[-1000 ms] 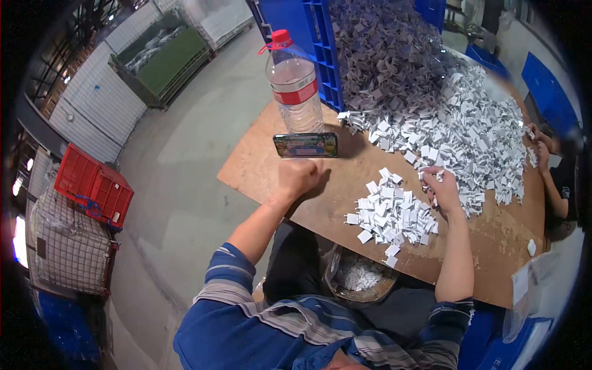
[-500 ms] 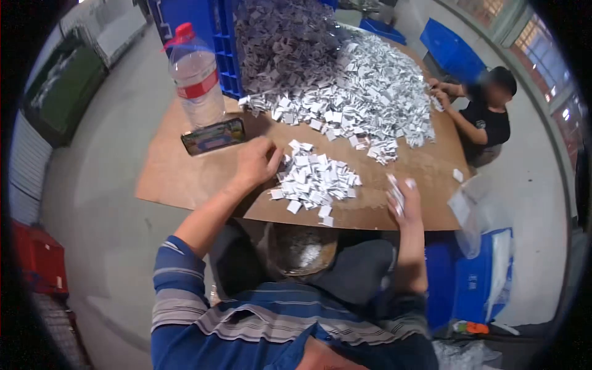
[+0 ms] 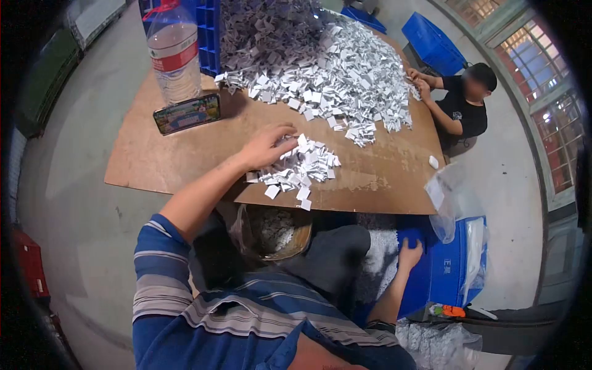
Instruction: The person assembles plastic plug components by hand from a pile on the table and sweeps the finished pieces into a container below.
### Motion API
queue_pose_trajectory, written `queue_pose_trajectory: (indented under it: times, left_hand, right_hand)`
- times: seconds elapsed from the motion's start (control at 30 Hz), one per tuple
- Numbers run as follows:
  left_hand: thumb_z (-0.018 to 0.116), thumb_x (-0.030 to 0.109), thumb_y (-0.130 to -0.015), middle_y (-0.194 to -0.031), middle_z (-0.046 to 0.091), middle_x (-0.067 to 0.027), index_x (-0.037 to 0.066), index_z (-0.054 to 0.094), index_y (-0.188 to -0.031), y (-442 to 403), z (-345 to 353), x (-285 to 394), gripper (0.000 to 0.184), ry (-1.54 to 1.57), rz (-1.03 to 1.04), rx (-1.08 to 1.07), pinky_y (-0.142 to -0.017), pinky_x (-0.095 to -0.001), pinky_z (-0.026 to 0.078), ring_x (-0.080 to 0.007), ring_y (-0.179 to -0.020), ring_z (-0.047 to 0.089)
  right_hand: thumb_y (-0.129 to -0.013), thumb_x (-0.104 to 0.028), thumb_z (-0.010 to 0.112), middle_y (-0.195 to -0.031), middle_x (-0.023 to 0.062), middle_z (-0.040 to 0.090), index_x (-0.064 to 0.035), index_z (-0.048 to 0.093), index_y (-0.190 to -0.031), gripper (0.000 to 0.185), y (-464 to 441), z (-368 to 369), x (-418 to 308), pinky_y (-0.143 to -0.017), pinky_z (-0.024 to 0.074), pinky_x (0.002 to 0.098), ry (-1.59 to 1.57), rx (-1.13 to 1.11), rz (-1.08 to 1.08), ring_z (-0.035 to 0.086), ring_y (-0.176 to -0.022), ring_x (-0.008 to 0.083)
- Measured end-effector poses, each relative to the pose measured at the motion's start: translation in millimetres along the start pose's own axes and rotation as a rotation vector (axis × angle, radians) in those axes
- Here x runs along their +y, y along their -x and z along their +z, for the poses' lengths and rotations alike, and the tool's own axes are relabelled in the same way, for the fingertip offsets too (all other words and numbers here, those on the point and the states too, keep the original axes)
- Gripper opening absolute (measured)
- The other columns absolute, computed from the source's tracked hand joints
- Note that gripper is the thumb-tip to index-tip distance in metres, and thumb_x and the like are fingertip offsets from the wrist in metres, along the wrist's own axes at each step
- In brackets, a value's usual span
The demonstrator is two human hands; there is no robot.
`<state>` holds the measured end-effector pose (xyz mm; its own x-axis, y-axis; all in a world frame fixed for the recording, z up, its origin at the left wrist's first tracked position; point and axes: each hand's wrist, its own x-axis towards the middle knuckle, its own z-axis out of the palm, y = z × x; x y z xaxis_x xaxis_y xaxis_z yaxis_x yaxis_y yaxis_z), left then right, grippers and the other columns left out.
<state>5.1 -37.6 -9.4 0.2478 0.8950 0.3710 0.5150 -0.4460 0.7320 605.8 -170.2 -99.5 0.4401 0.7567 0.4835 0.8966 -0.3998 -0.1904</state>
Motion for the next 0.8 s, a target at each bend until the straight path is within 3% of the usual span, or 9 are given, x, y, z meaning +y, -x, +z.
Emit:
queue_pose_trajectory:
  times: [0.07,0.2,0.23,0.3,0.33,0.4,0.5,0.67,0.8]
  left_hand:
    - [0.053,0.042,-0.101,-0.141,0.056,-0.0174,0.001,0.061,-0.13,1,-2,5,0.051,0.019,-0.014,-0.009,-0.104,-0.04,0.045,-0.0337,-0.122,0.057]
    - [0.052,0.039,-0.102,-0.146,0.053,-0.0154,0.001,0.06,-0.132,6,-4,16,0.049,0.062,-0.056,-0.068,-0.109,-0.0412,0.042,-0.0322,-0.131,0.051]
    - [0.052,0.038,-0.102,-0.146,0.053,-0.0156,0.001,0.06,-0.132,7,-3,19,0.048,0.123,-0.096,-0.027,-0.109,-0.0408,0.042,-0.0316,-0.131,0.051]
    - [0.052,0.037,-0.102,-0.147,0.052,-0.0158,0.001,0.061,-0.131,9,0,23,0.047,0.243,-0.18,0.062,-0.11,-0.0399,0.042,-0.0304,-0.132,0.051]
    - [0.052,0.036,-0.102,-0.147,0.051,-0.016,0.001,0.061,-0.131,8,1,24,0.046,0.302,-0.223,0.109,-0.11,-0.0394,0.041,-0.0298,-0.132,0.051]
    - [0.053,0.036,-0.102,-0.144,0.054,-0.0166,0.001,0.062,-0.128,4,10,18,0.046,0.287,-0.223,0.165,-0.107,-0.0393,0.043,-0.0306,-0.128,0.053]
    - [0.056,0.037,-0.1,-0.134,0.061,-0.0183,-0.002,0.065,-0.121,-2,35,14,0.046,0.298,-0.231,0.361,-0.098,-0.0388,0.048,-0.0331,-0.116,0.06]
    - [0.053,0.034,-0.101,-0.122,0.068,-0.0174,-0.001,0.068,-0.117,-26,60,31,0.041,0.04,-0.199,0.382,-0.091,-0.0364,0.05,-0.0308,-0.107,0.063]
    - [0.053,0.033,-0.102,-0.112,0.071,-0.0159,-0.001,0.069,-0.115,-27,53,31,0.04,0.133,-0.294,0.306,-0.087,-0.035,0.051,-0.0292,-0.101,0.065]
  right_hand:
    - [-0.087,-0.011,0.072,-0.106,0.0169,0.067,0.0029,0.066,-0.114,0.031,-10,-44,-78,-0.08,0.0533,0.0319,-0.488,0.038,0.011,0.065,-0.087,0.026]
    - [-0.081,-0.001,0.071,-0.114,0.0159,0.066,0.0031,0.065,-0.117,0.038,-10,-98,-225,-0.088,0.052,0.0367,-0.795,-0.039,-0.525,0.064,-0.098,0.0303]
    - [-0.081,-0.014,0.075,-0.134,0.0208,0.057,0.0024,0.055,-0.133,0.057,-10,-99,-249,-0.103,0.0458,0.0415,-0.826,-0.277,-0.578,0.056,-0.122,0.036]
    - [-0.082,-0.03,0.077,-0.153,0.0241,0.037,0.0015,0.039,-0.148,0.082,-8,-80,-289,-0.115,0.035,0.0466,-0.71,-0.482,-0.772,0.039,-0.141,0.0393]
    - [-0.079,-0.045,0.079,-0.161,0.0246,0.024,0.0011,0.026,-0.155,0.103,-5,-58,-304,-0.119,0.0267,0.0497,-0.704,-0.628,-0.809,0.028,-0.147,0.0407]
    - [-0.072,-0.051,0.083,-0.161,0.0252,0.023,0.0018,0.024,-0.155,0.114,-3,-42,-345,-0.119,0.0273,0.0512,-0.518,-0.537,-0.989,0.03,-0.146,0.0426]
    - [-0.067,-0.055,0.085,-0.159,0.0251,0.029,0.0036,0.032,-0.151,0.115,-6,-35,-387,-0.119,0.0277,0.0489,-0.623,-0.538,-0.98,0.032,-0.145,0.0414]
    - [-0.066,-0.048,0.085,-0.157,0.0227,0.035,0.0016,0.043,-0.147,0.103,-16,-21,-417,-0.118,0.0314,0.0456,-0.83,-0.582,-1.073,0.036,-0.143,0.0387]
    - [-0.069,-0.03,0.08,-0.147,0.0156,0.049,-0.0059,0.057,-0.136,0.075,-15,-17,-409,-0.108,0.043,0.0415,-0.932,-0.644,-0.94,0.051,-0.129,0.0338]
